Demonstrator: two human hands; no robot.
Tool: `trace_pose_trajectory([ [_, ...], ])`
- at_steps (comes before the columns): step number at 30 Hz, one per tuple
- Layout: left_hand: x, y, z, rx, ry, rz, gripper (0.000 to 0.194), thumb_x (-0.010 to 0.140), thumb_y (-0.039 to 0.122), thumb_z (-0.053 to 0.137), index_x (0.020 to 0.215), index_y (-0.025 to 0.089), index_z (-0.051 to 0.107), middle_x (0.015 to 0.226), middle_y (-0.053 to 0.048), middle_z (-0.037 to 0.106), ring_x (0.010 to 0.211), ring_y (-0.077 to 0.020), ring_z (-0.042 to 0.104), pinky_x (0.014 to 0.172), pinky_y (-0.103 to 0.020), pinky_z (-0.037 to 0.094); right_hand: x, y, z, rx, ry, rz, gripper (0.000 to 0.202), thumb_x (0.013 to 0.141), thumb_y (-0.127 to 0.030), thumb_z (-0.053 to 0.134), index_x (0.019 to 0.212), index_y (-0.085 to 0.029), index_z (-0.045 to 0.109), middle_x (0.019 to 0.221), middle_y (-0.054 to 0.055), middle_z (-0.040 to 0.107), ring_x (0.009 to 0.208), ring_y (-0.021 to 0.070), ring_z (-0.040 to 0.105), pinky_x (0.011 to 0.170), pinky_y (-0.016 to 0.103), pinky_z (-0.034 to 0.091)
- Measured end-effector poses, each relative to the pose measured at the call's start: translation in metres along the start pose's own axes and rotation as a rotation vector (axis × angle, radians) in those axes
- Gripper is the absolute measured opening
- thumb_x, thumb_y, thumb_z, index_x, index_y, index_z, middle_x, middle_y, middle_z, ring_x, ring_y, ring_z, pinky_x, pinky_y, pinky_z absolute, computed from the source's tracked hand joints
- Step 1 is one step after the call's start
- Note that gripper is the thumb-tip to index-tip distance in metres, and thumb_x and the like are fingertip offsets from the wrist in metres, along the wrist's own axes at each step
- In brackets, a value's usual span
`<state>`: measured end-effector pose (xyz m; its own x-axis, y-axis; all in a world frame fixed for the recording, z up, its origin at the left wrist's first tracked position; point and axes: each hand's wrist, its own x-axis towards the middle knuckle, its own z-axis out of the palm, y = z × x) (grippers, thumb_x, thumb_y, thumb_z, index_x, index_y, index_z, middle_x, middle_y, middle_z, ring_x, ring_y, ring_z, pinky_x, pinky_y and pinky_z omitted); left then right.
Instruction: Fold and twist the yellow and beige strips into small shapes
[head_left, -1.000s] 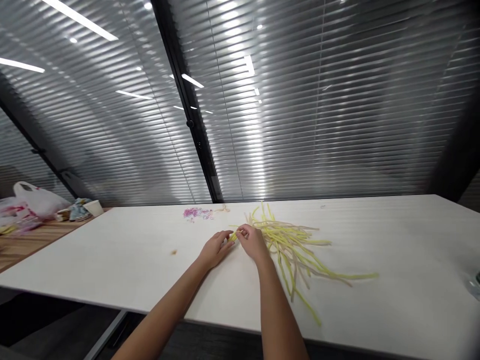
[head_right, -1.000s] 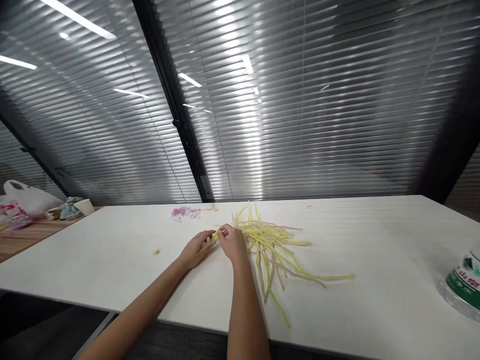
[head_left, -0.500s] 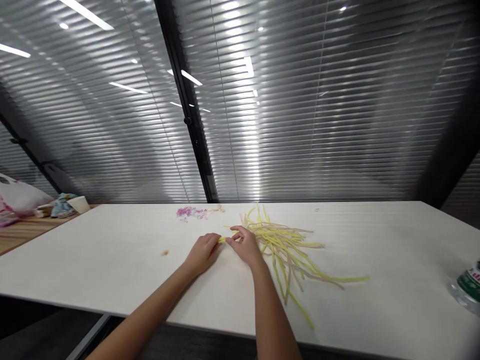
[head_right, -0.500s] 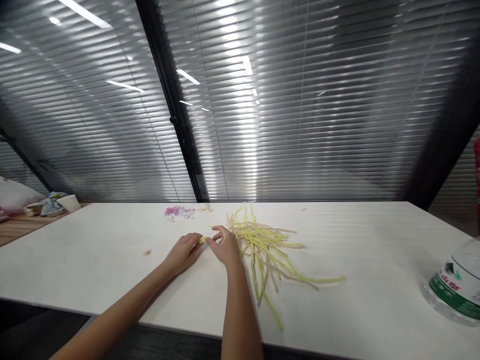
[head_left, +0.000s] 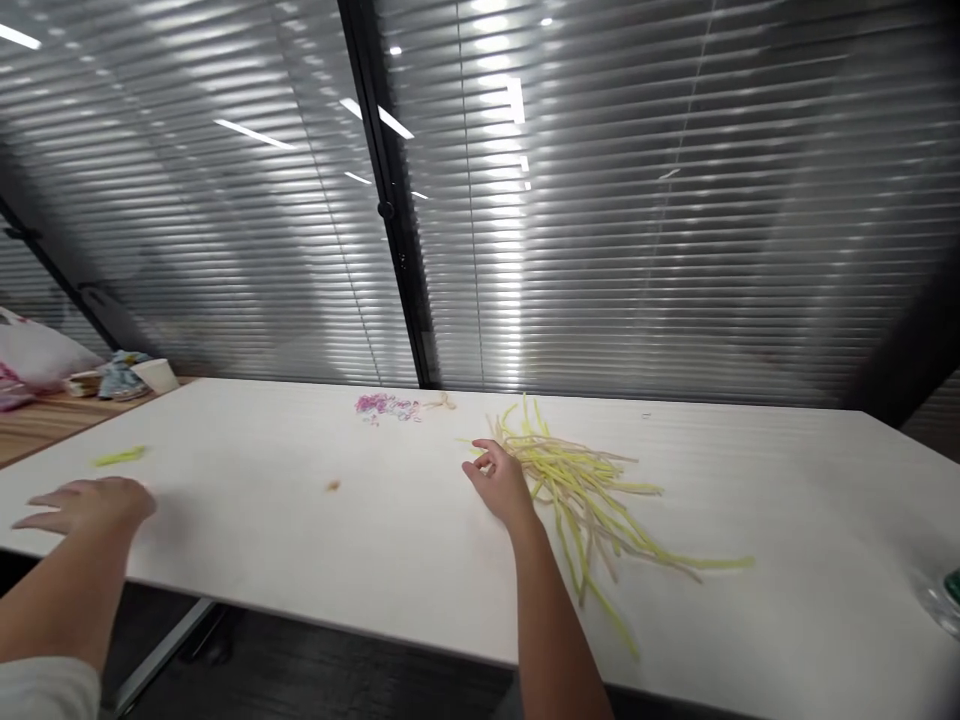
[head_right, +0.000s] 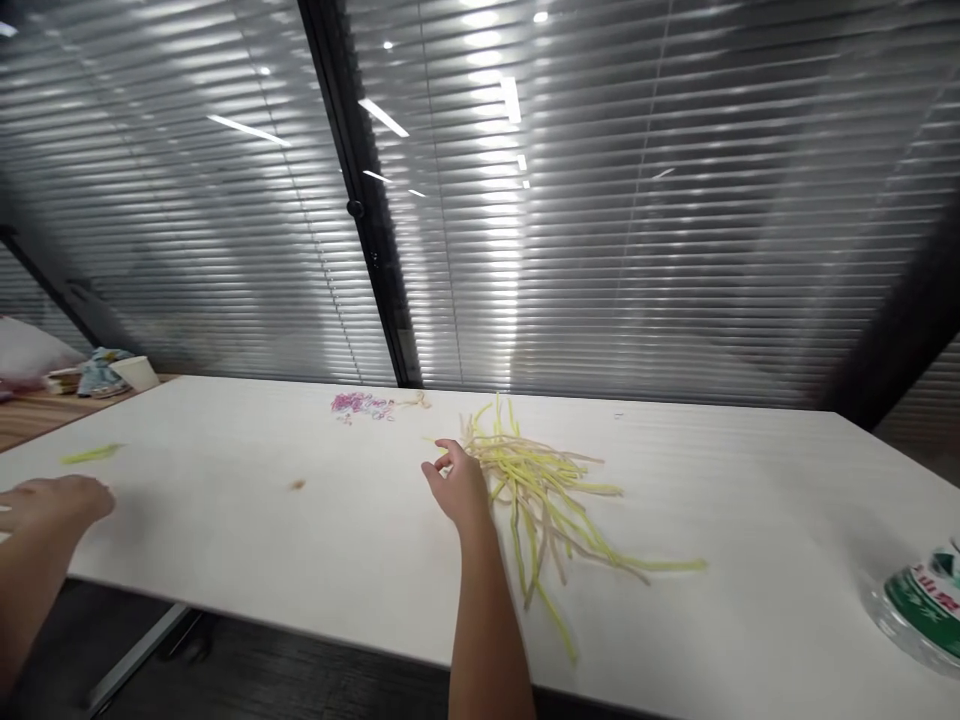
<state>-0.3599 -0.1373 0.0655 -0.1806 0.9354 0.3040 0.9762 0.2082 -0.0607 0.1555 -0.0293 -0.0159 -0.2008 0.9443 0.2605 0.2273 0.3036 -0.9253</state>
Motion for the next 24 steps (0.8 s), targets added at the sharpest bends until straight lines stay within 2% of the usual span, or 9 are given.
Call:
trace_pose_trajectory([
  [2, 0.007, 0.018, 0.007, 0.046, 0.121, -0.431, 0.050, 0.072, 0.053, 0.033, 0.079, 0.014, 0.063, 0.074, -0.013, 0.064, 0.106, -0.0499, 0.052, 0.074, -0.068, 0.039, -0.001, 0.000, -0.001, -0.015, 0.005, 0.000, 0.037, 0.076, -0.037, 0.059, 0.110, -0.023, 0.062, 0.076, -0.002, 0.066, 0.055, 0.0108, 0.046, 0.061, 0.025, 0.042],
  [3, 0.013, 0.033, 0.011, 0.088, 0.134, -0.625, 0.048, 0.074, 0.051, 0.035, 0.081, 0.012, 0.062, 0.077, -0.015, 0.064, 0.107, -0.0524, 0.050, 0.071, -0.069, 0.040, -0.001, 0.000, -0.001, -0.020, 0.016, -0.001, 0.036, 0.077, -0.037, 0.058, 0.109, -0.022, 0.063, 0.075, -0.002, 0.066, 0.054, 0.0107, 0.045, 0.060, 0.025, 0.042],
  [4, 0.019, 0.052, 0.015, 0.097, 0.115, -0.693, 0.044, 0.076, 0.046, 0.037, 0.085, 0.009, 0.060, 0.084, -0.017, 0.065, 0.108, -0.0522, 0.049, 0.070, -0.066, 0.043, -0.002, 0.000, -0.001, -0.022, 0.034, -0.005, 0.034, 0.077, -0.037, 0.057, 0.107, -0.022, 0.064, 0.074, -0.002, 0.065, 0.052, 0.0104, 0.044, 0.058, 0.024, 0.041],
  [7, 0.039, 0.123, 0.028, -0.024, 0.033, -0.441, 0.041, 0.082, 0.038, 0.042, 0.100, 0.005, 0.057, 0.110, -0.025, 0.060, 0.109, -0.0478, 0.052, 0.073, -0.062, 0.046, -0.002, -0.002, -0.004, -0.007, 0.133, -0.029, 0.032, 0.080, -0.038, 0.054, 0.104, -0.020, 0.065, 0.073, -0.001, 0.064, 0.049, 0.0098, 0.042, 0.055, 0.024, 0.039],
  [11, 0.059, 0.233, 0.050, -0.155, 0.006, -0.079, 0.044, 0.087, 0.044, 0.043, 0.121, 0.017, 0.053, 0.133, -0.015, 0.053, 0.116, -0.0324, 0.053, 0.090, -0.049, 0.046, 0.001, -0.002, -0.010, 0.077, 0.408, 0.005, 0.035, 0.081, -0.041, 0.053, 0.104, -0.017, 0.064, 0.070, -0.001, 0.060, 0.047, 0.0092, 0.040, 0.055, 0.024, 0.039],
  [13, 0.062, 0.289, 0.057, -0.222, 0.011, 0.052, 0.044, 0.091, 0.045, 0.038, 0.124, 0.021, 0.052, 0.132, -0.012, 0.055, 0.116, -0.0270, 0.053, 0.092, -0.042, 0.045, 0.004, 0.001, -0.014, 0.139, 0.587, 0.055, 0.038, 0.081, -0.043, 0.052, 0.105, -0.016, 0.063, 0.071, 0.000, 0.059, 0.047, 0.0092, 0.040, 0.055, 0.024, 0.039],
  [17, 0.058, 0.389, 0.054, -0.617, 0.071, 0.212, 0.042, 0.092, 0.044, 0.039, 0.116, 0.017, 0.059, 0.112, -0.012, 0.063, 0.102, -0.0232, 0.060, 0.087, -0.037, 0.048, 0.009, 0.009, -0.021, 0.259, 0.866, 0.186, 0.039, 0.082, -0.044, 0.048, 0.105, -0.014, 0.059, 0.076, 0.004, 0.060, 0.061, 0.0139, 0.053, 0.061, 0.026, 0.044],
  [20, 0.046, 0.431, 0.047, -0.653, 0.069, 0.319, 0.040, 0.091, 0.045, 0.041, 0.110, 0.018, 0.063, 0.104, -0.011, 0.064, 0.099, -0.0243, 0.060, 0.086, -0.038, 0.046, 0.013, 0.017, -0.024, 0.249, 0.893, 0.265, 0.042, 0.085, -0.041, 0.040, 0.112, -0.014, 0.055, 0.085, 0.008, 0.064, 0.068, 0.0175, 0.058, 0.061, 0.028, 0.046],
  [24, 0.029, 0.435, 0.052, -0.494, 0.006, 0.401, 0.038, 0.092, 0.043, 0.040, 0.105, 0.020, 0.066, 0.104, -0.012, 0.065, 0.101, -0.0293, 0.058, 0.085, -0.044, 0.041, 0.016, 0.028, -0.024, 0.164, 0.808, 0.274, 0.043, 0.086, -0.042, 0.038, 0.116, -0.017, 0.056, 0.088, 0.009, 0.066, 0.066, 0.0182, 0.059, 0.055, 0.028, 0.045],
])
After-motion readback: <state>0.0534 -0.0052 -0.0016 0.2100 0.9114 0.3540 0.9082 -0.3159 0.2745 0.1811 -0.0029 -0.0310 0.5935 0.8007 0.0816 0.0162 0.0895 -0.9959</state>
